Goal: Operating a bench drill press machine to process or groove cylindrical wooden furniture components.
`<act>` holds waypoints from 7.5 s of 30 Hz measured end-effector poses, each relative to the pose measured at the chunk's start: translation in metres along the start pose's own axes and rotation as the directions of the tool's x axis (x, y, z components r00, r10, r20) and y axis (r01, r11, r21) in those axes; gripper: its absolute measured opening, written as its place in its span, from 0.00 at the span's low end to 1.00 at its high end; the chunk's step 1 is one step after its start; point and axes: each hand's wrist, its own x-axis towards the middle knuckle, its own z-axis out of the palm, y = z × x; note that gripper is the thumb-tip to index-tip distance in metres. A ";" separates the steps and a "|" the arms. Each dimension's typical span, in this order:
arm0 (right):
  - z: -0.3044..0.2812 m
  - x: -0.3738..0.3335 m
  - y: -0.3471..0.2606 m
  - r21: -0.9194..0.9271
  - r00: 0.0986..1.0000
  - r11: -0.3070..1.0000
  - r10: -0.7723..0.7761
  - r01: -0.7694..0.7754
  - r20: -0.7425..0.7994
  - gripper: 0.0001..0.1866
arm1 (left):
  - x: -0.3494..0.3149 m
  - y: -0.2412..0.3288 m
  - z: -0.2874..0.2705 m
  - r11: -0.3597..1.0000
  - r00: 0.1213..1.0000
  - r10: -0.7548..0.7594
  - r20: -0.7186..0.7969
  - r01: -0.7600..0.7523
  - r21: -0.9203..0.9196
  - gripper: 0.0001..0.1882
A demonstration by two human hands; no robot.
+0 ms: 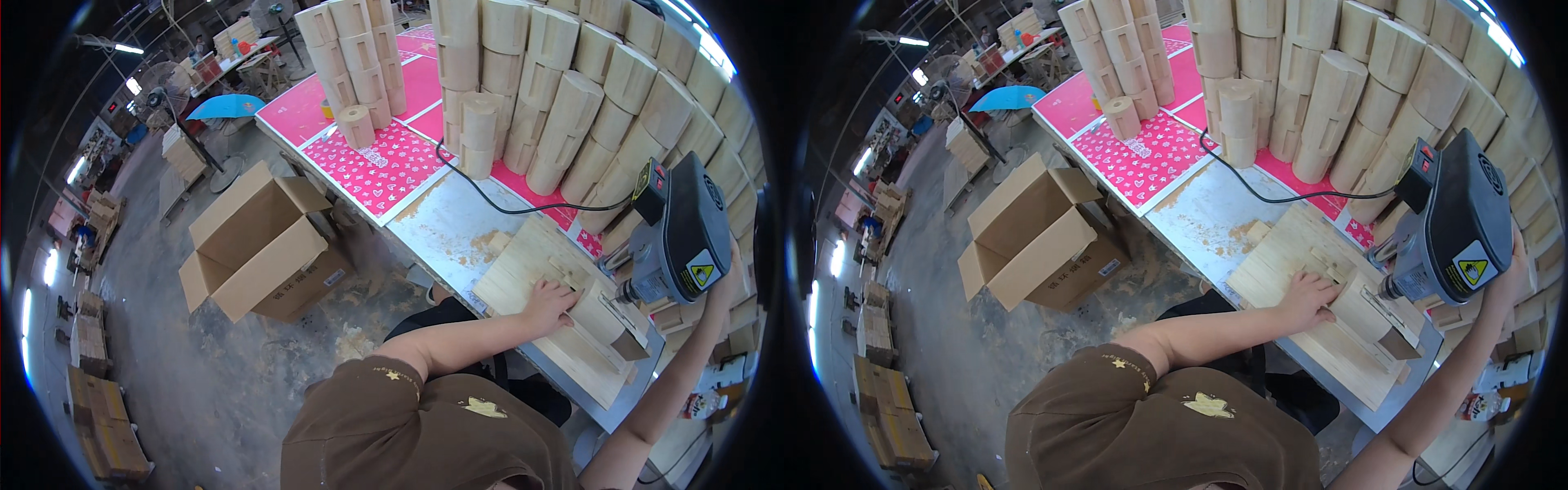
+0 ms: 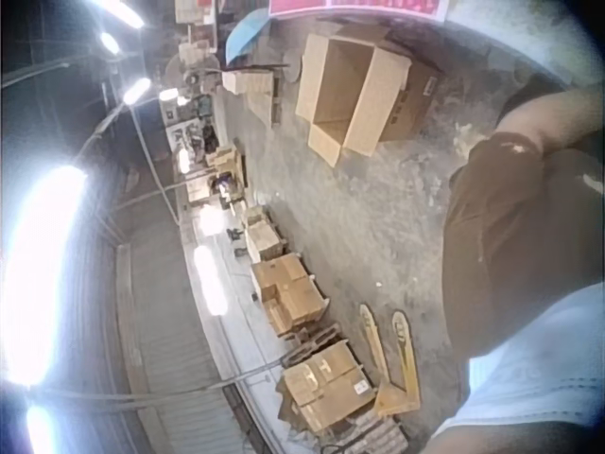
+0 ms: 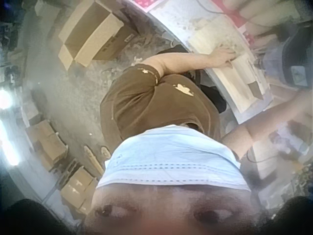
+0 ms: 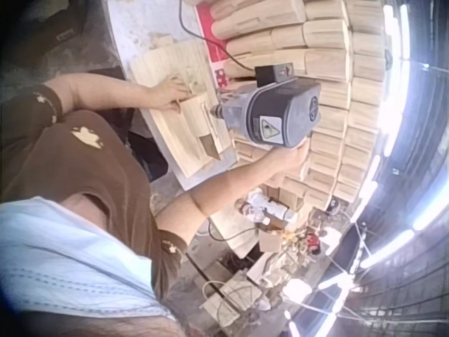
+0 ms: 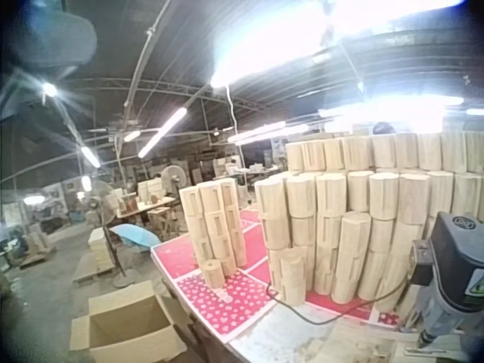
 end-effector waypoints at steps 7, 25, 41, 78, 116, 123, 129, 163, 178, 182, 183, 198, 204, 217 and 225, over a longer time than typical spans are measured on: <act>-0.029 -0.059 -0.065 -0.054 0.990 0.990 0.130 -0.134 -0.061 0.15 | 0.001 -0.004 0.001 0.994 0.998 0.043 -0.041 -0.039 0.107 0.25; 0.044 -0.211 -0.054 0.118 0.967 0.977 -0.154 0.180 -0.204 0.03 | 0.004 -0.002 -0.011 0.991 0.998 0.064 0.027 -0.067 0.115 0.28; 0.027 -0.032 -0.067 -0.030 0.970 0.995 -0.096 0.091 -0.223 0.16 | 0.015 0.007 -0.014 0.944 0.969 -0.201 0.143 0.231 -0.237 0.25; 0.018 -0.230 -0.038 -0.160 0.912 0.968 -0.117 0.192 0.392 0.18 | -0.013 -0.018 -0.180 0.663 0.794 -0.605 0.064 0.546 -0.513 0.19; 0.015 -0.239 -0.044 -0.286 0.912 0.956 0.059 0.065 0.405 0.19 | 0.111 -0.261 -0.397 0.711 0.606 -0.042 -0.794 0.576 0.402 0.34; 0.018 -0.237 -0.051 -0.293 0.918 0.955 0.069 0.053 0.390 0.19 | 0.131 -0.183 -0.232 0.952 0.692 -0.296 -0.658 0.270 -0.145 0.54; 0.020 -0.239 -0.048 -0.246 0.936 0.962 -0.022 0.115 0.351 0.19 | 0.157 -0.170 -0.182 0.875 0.476 -0.423 -0.771 0.434 -0.212 0.48; 0.007 -0.223 -0.027 -0.085 0.907 0.988 -0.085 0.131 0.411 0.16 | 0.060 -0.014 -0.131 0.874 0.628 -0.145 0.764 0.443 -0.198 0.28; -0.002 -0.223 -0.027 -0.113 0.887 0.983 -0.079 0.146 0.454 0.15 | 0.084 -0.022 -0.116 0.849 0.496 -0.157 0.854 0.509 -0.140 0.24; -0.002 -0.225 -0.033 -0.117 0.880 0.984 -0.067 0.138 0.471 0.15 | 0.085 -0.011 -0.111 0.862 0.512 -0.130 0.849 0.482 -0.159 0.22; 0.000 -0.225 -0.034 -0.127 0.883 0.983 -0.056 0.130 0.466 0.15 | 0.083 -0.005 -0.108 0.854 0.547 -0.146 0.824 0.490 -0.174 0.23; 0.008 -0.223 -0.023 -0.203 0.921 0.975 -0.004 0.090 0.389 0.19 | -0.034 0.018 -0.035 0.960 0.999 0.046 -0.026 -0.052 -0.277 0.36; 0.034 -0.201 -0.017 -0.231 0.938 0.967 -0.026 0.112 0.345 0.19 | -0.007 0.005 -0.022 1.000 0.993 0.028 -0.116 -0.029 -0.011 0.38; -0.006 -0.134 -0.039 0.435 0.973 0.889 0.207 -0.144 -0.101 0.13 | 0.000 -0.027 -0.033 0.996 0.995 0.089 -0.050 -0.088 0.024 0.32; -0.017 -0.029 -0.094 0.154 0.995 0.983 0.098 -0.096 -0.003 0.17 | 0.000 -0.024 -0.035 0.995 0.997 0.078 -0.012 -0.077 0.055 0.31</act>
